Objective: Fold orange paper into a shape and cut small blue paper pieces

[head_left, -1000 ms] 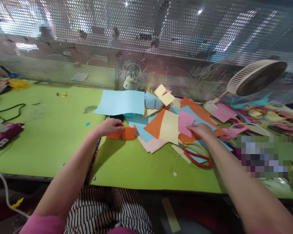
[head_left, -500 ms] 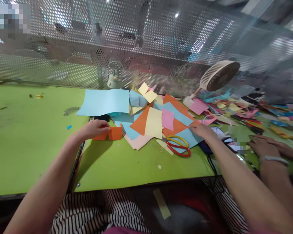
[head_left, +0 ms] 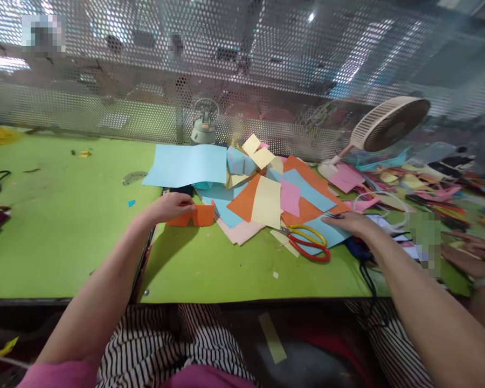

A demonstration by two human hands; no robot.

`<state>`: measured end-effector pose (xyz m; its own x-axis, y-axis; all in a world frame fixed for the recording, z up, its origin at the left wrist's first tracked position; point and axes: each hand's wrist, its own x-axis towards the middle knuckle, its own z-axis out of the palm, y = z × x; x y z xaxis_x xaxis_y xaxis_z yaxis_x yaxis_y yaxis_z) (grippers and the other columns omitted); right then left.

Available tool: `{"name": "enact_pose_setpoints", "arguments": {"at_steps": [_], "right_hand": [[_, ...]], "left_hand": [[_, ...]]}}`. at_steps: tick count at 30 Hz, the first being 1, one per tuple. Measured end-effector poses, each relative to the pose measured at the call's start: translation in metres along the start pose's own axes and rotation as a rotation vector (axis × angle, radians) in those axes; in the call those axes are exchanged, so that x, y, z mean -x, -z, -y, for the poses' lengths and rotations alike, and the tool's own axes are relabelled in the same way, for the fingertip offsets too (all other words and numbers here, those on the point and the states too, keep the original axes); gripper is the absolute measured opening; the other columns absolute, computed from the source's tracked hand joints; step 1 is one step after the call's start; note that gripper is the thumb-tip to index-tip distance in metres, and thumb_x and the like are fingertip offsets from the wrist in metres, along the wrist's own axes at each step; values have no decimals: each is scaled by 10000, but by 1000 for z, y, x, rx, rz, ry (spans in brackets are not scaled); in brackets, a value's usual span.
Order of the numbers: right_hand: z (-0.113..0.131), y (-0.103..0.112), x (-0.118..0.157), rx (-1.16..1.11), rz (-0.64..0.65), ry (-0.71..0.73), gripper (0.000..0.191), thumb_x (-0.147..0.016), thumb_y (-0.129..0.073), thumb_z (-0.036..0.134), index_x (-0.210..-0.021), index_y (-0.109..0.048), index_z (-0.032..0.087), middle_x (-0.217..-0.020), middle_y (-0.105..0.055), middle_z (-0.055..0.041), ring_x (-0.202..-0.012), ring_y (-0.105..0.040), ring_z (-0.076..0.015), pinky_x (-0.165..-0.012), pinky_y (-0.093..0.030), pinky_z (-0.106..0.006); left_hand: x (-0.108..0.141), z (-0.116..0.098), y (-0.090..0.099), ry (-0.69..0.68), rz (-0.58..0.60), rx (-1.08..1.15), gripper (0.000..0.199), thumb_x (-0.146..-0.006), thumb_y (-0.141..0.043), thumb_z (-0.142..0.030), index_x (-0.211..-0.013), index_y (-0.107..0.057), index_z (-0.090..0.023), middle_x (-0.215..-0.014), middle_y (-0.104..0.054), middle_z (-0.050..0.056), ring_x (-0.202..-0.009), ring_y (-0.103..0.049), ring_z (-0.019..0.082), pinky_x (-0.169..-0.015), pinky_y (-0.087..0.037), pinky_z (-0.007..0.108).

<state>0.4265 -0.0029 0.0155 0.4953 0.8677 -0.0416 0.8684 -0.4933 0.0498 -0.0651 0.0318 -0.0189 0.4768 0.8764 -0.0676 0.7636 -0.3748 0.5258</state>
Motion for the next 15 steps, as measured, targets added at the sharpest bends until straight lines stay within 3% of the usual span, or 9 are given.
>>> {"name": "enact_pose_setpoints", "arguments": {"at_steps": [2, 5, 8, 10, 13, 15], "right_hand": [[10, 3, 15, 14, 33, -32, 327, -942, -606, 390, -1207, -619, 199, -1238, -634, -81, -1027, -644, -214, -868, -553, -424], [29, 5, 47, 9, -24, 8, 447, -970, -502, 504, -1282, -561, 190, -1222, -640, -101, -1030, -642, -228, -891, -521, -442], [48, -1, 77, -19, -8, 175, 407, -1000, -348, 544, -1213, -585, 291, -1106, -711, -47, -1002, -671, -221, -815, -491, -299], [53, -5, 86, 4, -18, 205, 358, -996, -354, 509, -1173, -593, 310, -1105, -723, -48, -1013, -677, -252, -787, -475, -302], [44, -4, 79, 68, -90, 71, 445, -1009, -272, 426, -1254, -547, 177, -1118, -703, -216, -1030, -665, -368, -784, -468, -415], [30, -1, 65, 98, -114, -44, 518, -1005, -294, 457, -1272, -534, 85, -1083, -687, -299, -1008, -663, -413, -770, -481, -479]], "left_hand": [[0, 0, 0, 1, -2, -1, 359, -827, -460, -453, -889, -692, -187, -753, -674, 35, -665, -547, 161, -605, -381, 255], [1, 1, 1, 2, -5, -8, 349, -825, -467, -451, -886, -694, -193, -748, -668, 32, -669, -542, 163, -605, -376, 257], [1, 2, 3, 12, -2, -16, 348, -823, -468, -449, -891, -690, -189, -765, -669, 35, -684, -543, 168, -615, -379, 262], [1, 1, 5, 27, 3, -19, 359, -829, -458, -455, -896, -686, -186, -773, -666, 36, -689, -545, 170, -622, -385, 265], [0, 1, 6, 54, 5, -19, 375, -832, -451, -460, -920, -683, -179, -793, -663, 43, -703, -551, 175, -633, -393, 269], [0, 0, 6, 67, 4, -17, 379, -830, -452, -451, -942, -684, -173, -806, -664, 48, -710, -554, 179, -643, -395, 275]]}}
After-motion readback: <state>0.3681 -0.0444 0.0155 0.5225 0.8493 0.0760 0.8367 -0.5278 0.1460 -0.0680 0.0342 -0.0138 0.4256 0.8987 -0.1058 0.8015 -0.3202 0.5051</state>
